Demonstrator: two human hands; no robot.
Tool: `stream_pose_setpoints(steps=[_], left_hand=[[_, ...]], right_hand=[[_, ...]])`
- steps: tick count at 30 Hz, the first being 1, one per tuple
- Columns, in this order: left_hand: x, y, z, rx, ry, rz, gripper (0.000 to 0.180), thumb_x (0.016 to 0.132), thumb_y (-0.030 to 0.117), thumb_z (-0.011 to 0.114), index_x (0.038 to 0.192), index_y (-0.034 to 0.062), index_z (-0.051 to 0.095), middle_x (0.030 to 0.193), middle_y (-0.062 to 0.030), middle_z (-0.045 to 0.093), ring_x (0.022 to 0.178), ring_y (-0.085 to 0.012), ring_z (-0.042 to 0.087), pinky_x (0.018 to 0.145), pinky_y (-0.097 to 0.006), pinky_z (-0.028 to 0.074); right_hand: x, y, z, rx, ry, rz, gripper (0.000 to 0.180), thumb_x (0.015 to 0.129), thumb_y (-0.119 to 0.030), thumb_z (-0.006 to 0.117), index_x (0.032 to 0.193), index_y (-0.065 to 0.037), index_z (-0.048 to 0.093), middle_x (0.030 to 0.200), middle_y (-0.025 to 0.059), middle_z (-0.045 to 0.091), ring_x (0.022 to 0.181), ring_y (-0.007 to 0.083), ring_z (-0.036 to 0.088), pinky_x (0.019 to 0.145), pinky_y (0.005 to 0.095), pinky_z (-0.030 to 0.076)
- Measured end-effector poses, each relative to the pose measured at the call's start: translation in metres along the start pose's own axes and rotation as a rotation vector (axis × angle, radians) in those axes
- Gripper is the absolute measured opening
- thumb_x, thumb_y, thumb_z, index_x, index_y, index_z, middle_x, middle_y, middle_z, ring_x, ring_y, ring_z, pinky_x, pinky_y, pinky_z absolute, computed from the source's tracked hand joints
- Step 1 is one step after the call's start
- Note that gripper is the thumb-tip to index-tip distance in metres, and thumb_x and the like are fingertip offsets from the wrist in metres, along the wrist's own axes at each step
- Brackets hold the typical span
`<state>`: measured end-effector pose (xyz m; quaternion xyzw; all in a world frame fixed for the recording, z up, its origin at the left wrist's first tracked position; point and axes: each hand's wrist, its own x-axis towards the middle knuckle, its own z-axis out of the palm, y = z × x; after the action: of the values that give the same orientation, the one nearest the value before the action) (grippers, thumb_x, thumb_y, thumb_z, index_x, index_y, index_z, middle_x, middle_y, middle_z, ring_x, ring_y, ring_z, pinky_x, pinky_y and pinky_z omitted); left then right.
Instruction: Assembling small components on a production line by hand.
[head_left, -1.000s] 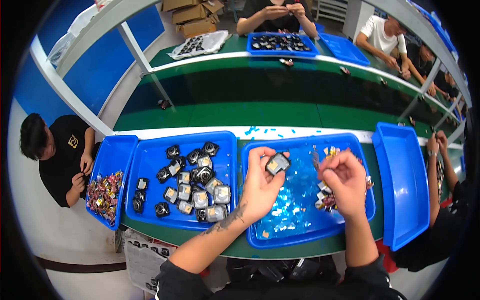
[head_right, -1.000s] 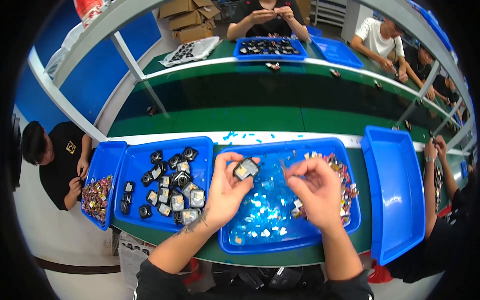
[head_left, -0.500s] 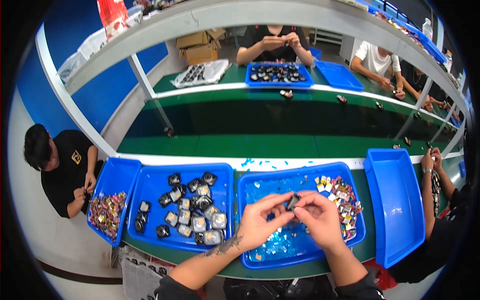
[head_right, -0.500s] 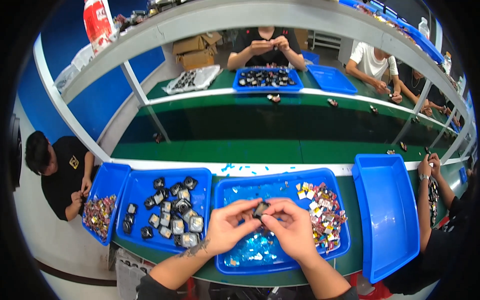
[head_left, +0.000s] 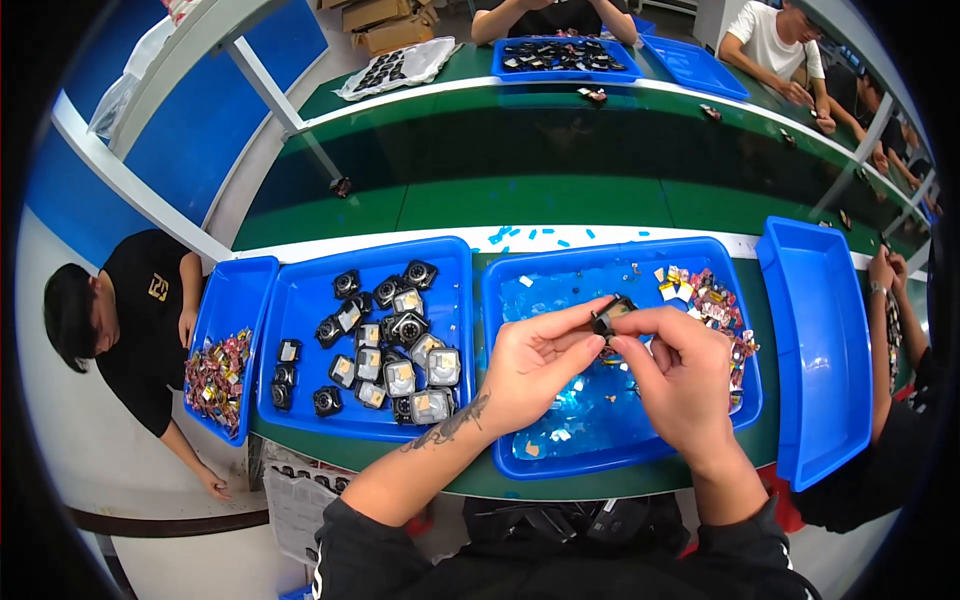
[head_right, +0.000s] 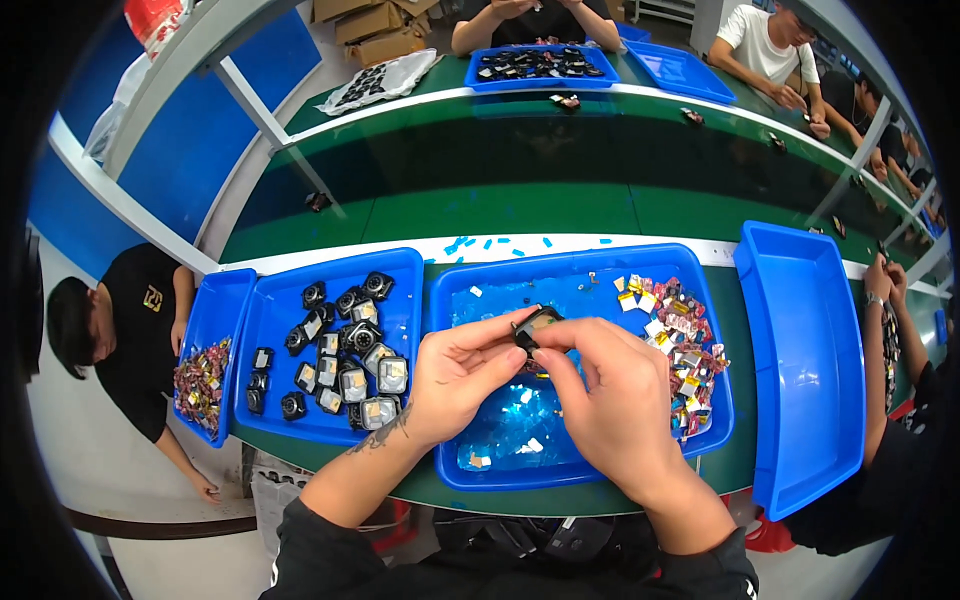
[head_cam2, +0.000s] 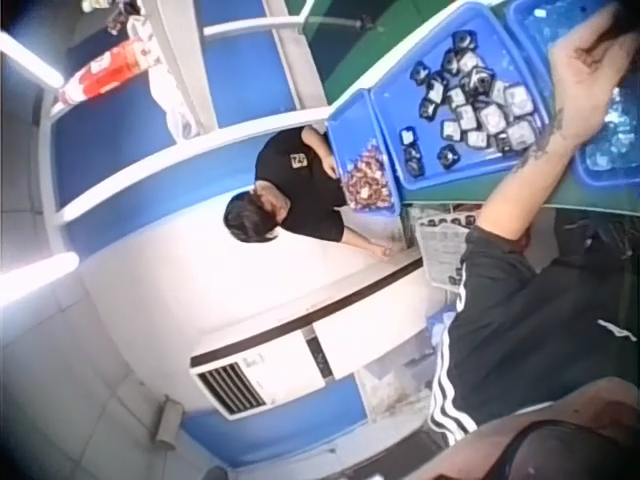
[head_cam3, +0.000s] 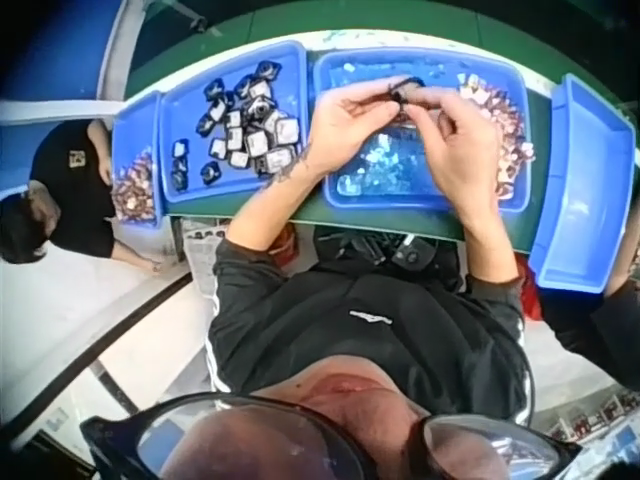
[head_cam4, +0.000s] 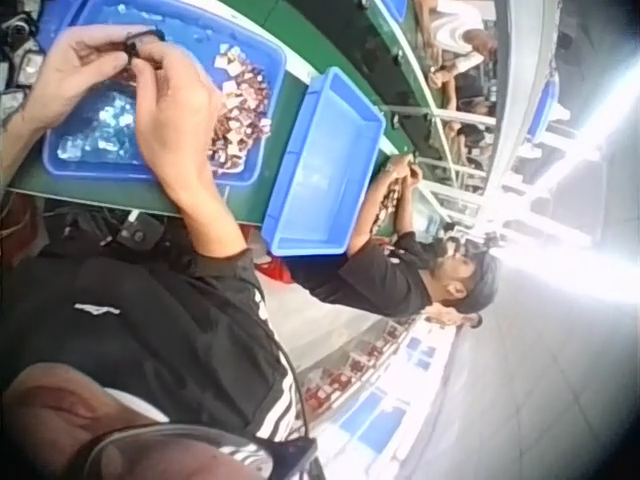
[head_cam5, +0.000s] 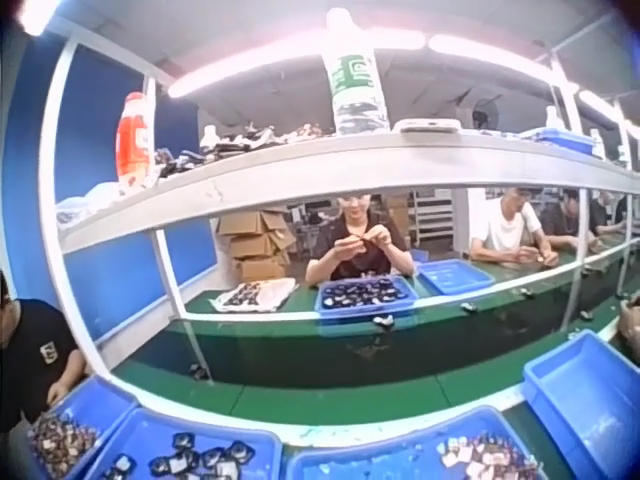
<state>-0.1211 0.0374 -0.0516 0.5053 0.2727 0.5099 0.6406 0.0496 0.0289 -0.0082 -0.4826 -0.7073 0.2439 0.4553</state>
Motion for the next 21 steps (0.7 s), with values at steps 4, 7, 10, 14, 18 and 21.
stream_pose_setpoints(steps=[4,7,10,14,18,21], left_hand=[[0.001,0.000,0.000,0.067,0.007,-0.015,0.041,0.094,-0.002,0.056,0.134,-0.0054,0.050,0.126,-0.0148,0.060,0.114,-0.0182,0.059,0.098,-0.029,0.048],[0.000,-0.002,0.000,0.051,0.002,-0.007,0.040,0.094,-0.001,0.056,0.134,-0.0058,0.050,0.125,-0.0148,0.060,0.114,-0.0181,0.059,0.098,-0.028,0.048],[-0.001,0.000,-0.001,0.070,0.006,-0.009,0.040,0.094,-0.002,0.056,0.133,-0.0062,0.050,0.125,-0.0147,0.060,0.114,-0.0178,0.059,0.098,-0.028,0.048],[0.000,0.000,0.001,0.066,0.020,-0.028,0.040,0.094,-0.002,0.056,0.133,-0.0064,0.050,0.125,-0.0145,0.060,0.114,-0.0175,0.059,0.098,-0.028,0.048],[-0.001,-0.002,0.002,0.073,0.039,-0.033,0.039,0.094,-0.002,0.056,0.133,-0.0061,0.051,0.125,-0.0145,0.060,0.113,-0.0171,0.059,0.097,-0.028,0.048],[-0.001,-0.003,0.004,0.076,0.044,-0.052,0.038,0.094,-0.001,0.056,0.132,-0.0062,0.052,0.124,-0.0145,0.061,0.112,-0.0168,0.060,0.096,-0.028,0.049]], right_hand=[[-0.001,0.006,0.002,-0.033,0.013,-0.028,0.012,0.076,0.001,0.073,0.086,-0.004,0.068,0.068,0.0063,0.063,0.050,0.0150,0.049,0.046,0.0276,0.037],[-0.001,0.005,0.004,0.009,0.020,0.021,0.010,0.076,0.001,0.073,0.085,-0.003,0.068,0.069,0.0061,0.064,0.050,0.0134,0.048,0.046,0.0268,0.036],[-0.001,0.002,0.005,0.018,0.028,0.030,0.009,0.076,0.001,0.072,0.083,-0.003,0.068,0.070,0.0062,0.065,0.050,0.0120,0.048,0.045,0.0262,0.035],[0.001,0.004,0.005,0.033,0.020,0.094,0.009,0.076,0.001,0.072,0.084,-0.002,0.069,0.072,0.0070,0.066,0.051,0.0126,0.050,0.046,0.0263,0.036],[0.005,0.007,0.004,0.005,0.007,0.002,0.008,0.076,0.000,0.072,0.082,-0.001,0.067,0.072,0.0080,0.065,0.053,0.0140,0.052,0.047,0.0278,0.038],[0.007,0.014,0.004,0.042,-0.004,-0.022,0.011,0.075,0.000,0.073,0.079,0.000,0.063,0.068,0.0078,0.062,0.053,0.0156,0.052,0.049,0.0290,0.040]])
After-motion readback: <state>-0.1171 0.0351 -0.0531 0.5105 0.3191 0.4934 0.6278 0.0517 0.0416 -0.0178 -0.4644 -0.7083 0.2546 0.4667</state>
